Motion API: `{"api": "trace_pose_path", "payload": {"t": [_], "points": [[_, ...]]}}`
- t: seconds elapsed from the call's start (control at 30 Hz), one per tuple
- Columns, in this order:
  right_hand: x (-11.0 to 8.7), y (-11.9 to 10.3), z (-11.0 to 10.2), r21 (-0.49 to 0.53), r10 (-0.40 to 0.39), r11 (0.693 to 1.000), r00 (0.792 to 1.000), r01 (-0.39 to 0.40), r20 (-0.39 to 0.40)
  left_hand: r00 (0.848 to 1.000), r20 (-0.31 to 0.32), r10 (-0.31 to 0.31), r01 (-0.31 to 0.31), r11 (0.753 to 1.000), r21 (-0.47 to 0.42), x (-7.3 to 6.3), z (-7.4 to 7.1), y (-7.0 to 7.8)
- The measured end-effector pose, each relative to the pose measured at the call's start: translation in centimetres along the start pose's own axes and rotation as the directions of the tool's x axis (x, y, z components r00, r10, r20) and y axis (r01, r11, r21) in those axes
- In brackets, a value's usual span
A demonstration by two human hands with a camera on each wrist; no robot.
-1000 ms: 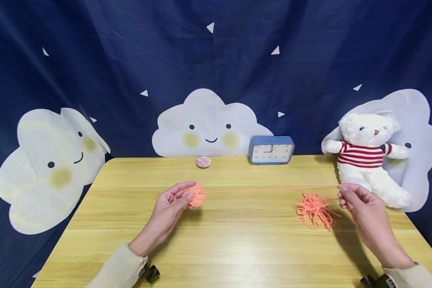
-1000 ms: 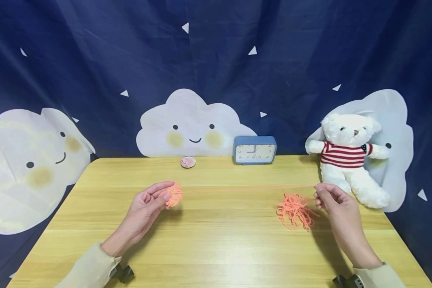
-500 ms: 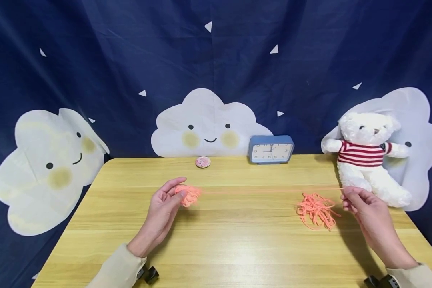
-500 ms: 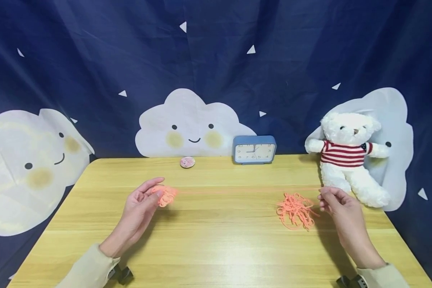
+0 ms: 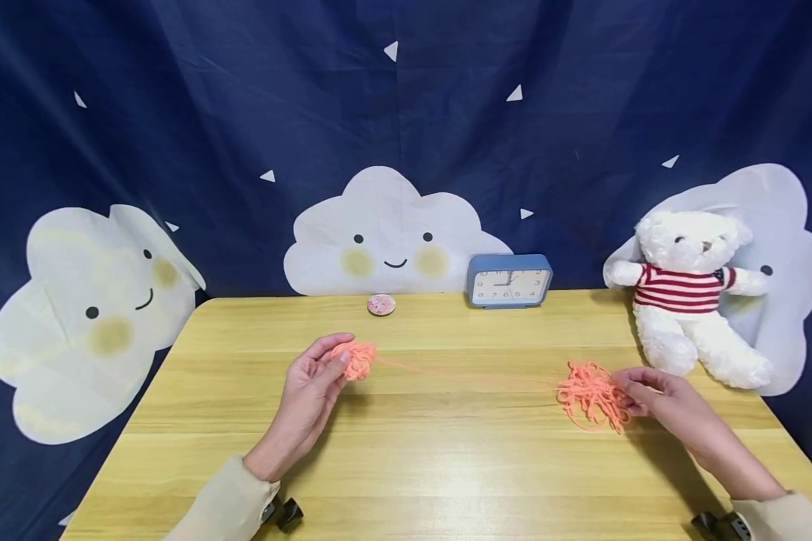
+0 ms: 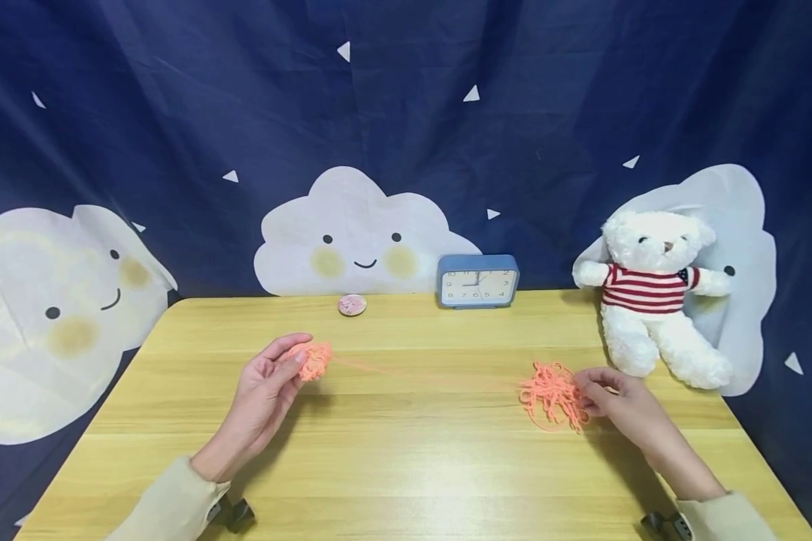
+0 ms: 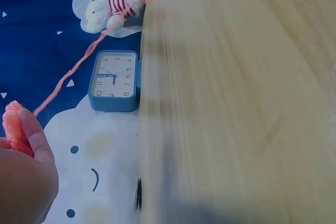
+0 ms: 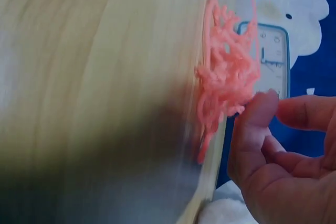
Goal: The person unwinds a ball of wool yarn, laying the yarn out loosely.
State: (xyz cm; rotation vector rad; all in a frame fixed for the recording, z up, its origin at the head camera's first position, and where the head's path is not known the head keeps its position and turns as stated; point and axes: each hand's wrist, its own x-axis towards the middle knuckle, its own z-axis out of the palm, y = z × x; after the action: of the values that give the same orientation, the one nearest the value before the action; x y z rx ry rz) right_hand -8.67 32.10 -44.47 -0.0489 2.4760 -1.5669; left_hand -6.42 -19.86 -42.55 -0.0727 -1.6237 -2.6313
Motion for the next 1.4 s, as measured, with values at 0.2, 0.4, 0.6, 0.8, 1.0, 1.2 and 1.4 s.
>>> {"api": "trace_pose_path", "payload": {"t": [0.2, 0.4, 0.6, 0.8, 1.0, 1.2, 1.4], "points": [[-0.5, -1.6, 2.3, -0.147, -0.074, 0.988, 0.973, 0.042, -0.219, 1.000, 0.004, -0.023, 0.023, 0.999, 0.029, 0.1, 0.3, 0.1], [-0.2, -4.0, 5.1, -0.104, -0.157, 0.986, 0.936, 0.130, -0.315, 0.998, 0.051, -0.026, 0.026, 1.000, 0.002, 0.3, 0.3, -0.1], [0.6, -6.3, 8.4, 0.178, -0.184, 0.963, 0.976, 0.203, -0.119, 0.996, 0.075, -0.047, 0.047, 0.999, 0.010, 0.1, 0.5, 0.0], [1.5, -8.3, 11.4, 0.261, -0.264, 0.940, 0.954, 0.220, 0.146, 0.994, 0.095, -0.062, 0.060, 0.998, 0.023, 0.1, 0.7, 0.1], [2.0, -9.9, 14.2, 0.288, -0.285, 0.934, 0.925, 0.209, 0.252, 0.992, 0.109, -0.065, 0.062, 0.998, 0.034, 0.0, 0.8, 0.2], [2.6, -10.2, 16.7, 0.283, -0.280, 0.940, 0.909, 0.192, 0.310, 0.990, 0.118, -0.073, 0.070, 0.997, 0.030, 0.0, 0.9, 0.0], [2.5, -9.9, 17.3, 0.254, -0.246, 0.952, 0.923, 0.172, 0.295, 0.996, 0.037, -0.084, 0.082, 0.995, 0.050, 0.1, 0.7, 0.0]]}}
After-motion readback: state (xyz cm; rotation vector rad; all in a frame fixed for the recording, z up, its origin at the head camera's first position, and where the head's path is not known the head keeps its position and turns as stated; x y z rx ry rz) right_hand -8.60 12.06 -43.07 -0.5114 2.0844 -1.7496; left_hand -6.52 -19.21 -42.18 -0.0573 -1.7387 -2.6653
